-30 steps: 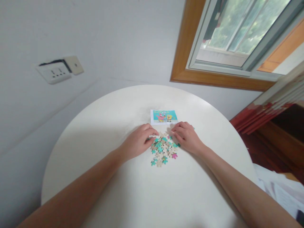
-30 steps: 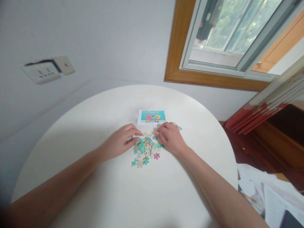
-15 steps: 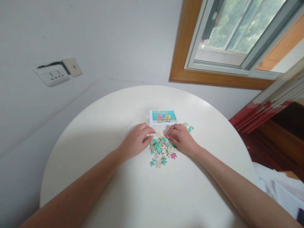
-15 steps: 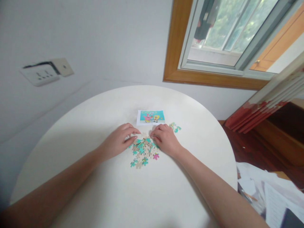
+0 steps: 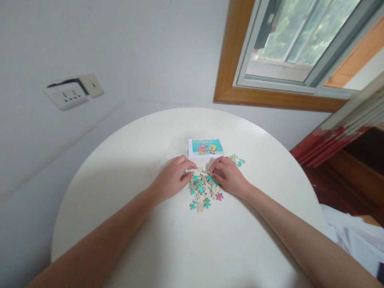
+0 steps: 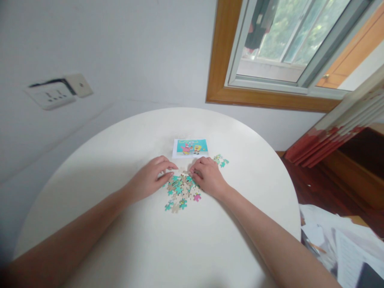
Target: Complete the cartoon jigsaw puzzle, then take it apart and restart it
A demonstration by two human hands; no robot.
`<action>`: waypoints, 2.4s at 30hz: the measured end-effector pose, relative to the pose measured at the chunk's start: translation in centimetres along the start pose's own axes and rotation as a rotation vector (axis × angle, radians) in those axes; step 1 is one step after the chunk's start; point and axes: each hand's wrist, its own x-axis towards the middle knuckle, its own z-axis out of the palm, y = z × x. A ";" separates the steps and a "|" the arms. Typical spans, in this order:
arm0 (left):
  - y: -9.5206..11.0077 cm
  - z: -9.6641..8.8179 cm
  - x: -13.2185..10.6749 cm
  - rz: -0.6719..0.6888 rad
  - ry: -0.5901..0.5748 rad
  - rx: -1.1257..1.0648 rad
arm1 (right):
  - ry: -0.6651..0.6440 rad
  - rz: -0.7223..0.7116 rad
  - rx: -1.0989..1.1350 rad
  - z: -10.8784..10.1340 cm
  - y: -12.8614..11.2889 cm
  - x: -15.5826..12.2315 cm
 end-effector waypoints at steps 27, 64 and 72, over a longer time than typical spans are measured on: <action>-1.7 -2.7 -0.5 0.041 -0.089 -0.026 | 0.035 -0.102 -0.228 -0.5 0.7 -0.3; 1.8 -0.2 0.1 -0.019 -0.074 -0.302 | 0.069 -0.009 0.264 -0.8 -2.4 -0.5; 0.1 -0.8 -0.2 0.030 0.015 -0.034 | 0.206 0.203 -0.261 -4.0 6.5 -0.8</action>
